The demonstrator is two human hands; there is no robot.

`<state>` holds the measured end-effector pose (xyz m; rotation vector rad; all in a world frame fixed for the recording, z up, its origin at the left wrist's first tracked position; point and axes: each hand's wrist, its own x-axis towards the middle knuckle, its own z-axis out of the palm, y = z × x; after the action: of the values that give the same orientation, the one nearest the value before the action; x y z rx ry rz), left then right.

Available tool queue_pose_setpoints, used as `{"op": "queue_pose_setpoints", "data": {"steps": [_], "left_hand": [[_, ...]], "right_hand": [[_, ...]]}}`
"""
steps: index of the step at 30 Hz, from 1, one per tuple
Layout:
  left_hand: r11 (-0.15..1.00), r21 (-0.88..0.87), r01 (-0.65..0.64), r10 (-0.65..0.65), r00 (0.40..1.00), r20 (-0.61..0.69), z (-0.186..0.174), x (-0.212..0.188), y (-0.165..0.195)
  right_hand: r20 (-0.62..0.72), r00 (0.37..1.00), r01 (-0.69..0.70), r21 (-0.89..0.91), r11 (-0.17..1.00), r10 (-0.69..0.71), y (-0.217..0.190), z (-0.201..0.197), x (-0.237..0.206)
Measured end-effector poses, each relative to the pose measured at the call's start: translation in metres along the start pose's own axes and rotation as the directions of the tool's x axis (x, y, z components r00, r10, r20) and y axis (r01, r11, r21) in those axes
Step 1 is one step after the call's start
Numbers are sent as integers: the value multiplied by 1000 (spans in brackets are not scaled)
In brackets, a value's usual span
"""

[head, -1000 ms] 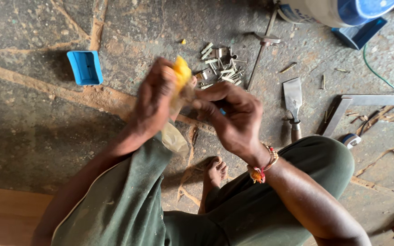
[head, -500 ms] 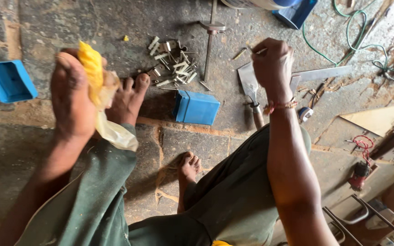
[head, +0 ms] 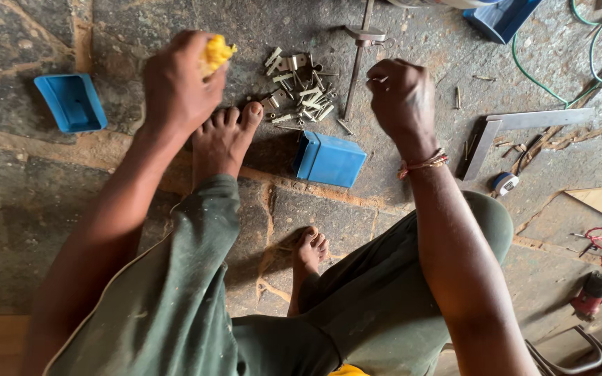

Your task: The person sits on the floor and applies a yellow substance from a plastic bag onto small metal hardware pieces. They pick up the pieces one by one, apply the substance, and place them back on the floor. The person also briefly handles a blue plastic container.

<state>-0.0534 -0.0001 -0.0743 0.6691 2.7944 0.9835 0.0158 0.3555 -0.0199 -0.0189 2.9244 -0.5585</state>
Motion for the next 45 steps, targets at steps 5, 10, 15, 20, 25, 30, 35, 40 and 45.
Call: {"op": "queue_pose_setpoints", "data": {"steps": [5, 10, 15, 20, 25, 30, 35, 40, 45], "left_hand": [[989, 89, -118, 117, 993, 19, 21, 11, 1], [972, 174, -154, 152, 988, 26, 19, 13, 3], [980, 144, -137, 128, 989, 73, 23, 15, 0], [999, 22, -24, 23, 999, 33, 25, 20, 3], [677, -606, 417, -244, 905, 350, -8, 4, 29], [350, -827, 441, -94, 894, 437, -33, -4, 66], [181, -868, 463, -68, 886, 458, -41, -5, 82], [94, -867, 489, -146, 869, 473, -44, -9, 88], [138, -897, 419, -154, 904, 399, -47, -10, 95]], "right_hand": [[200, 973, 100, 70, 993, -112, -21, 4, -2], [462, 884, 264, -363, 894, -73, -34, 28, -15], [375, 927, 57, -175, 983, 13, -33, 38, -28], [473, 879, -11, -92, 996, 54, -34, 28, -18], [346, 937, -112, 394, 912, -34, -55, -7, -2], [234, 972, -135, 646, 752, -26, -97, -27, -3], [45, 995, 35, 680, 732, -89, -124, -30, -9], [-55, 995, 100, 699, 708, -86, -135, -37, -13], [-87, 991, 133, 669, 732, -101, -142, -43, -16]]}}
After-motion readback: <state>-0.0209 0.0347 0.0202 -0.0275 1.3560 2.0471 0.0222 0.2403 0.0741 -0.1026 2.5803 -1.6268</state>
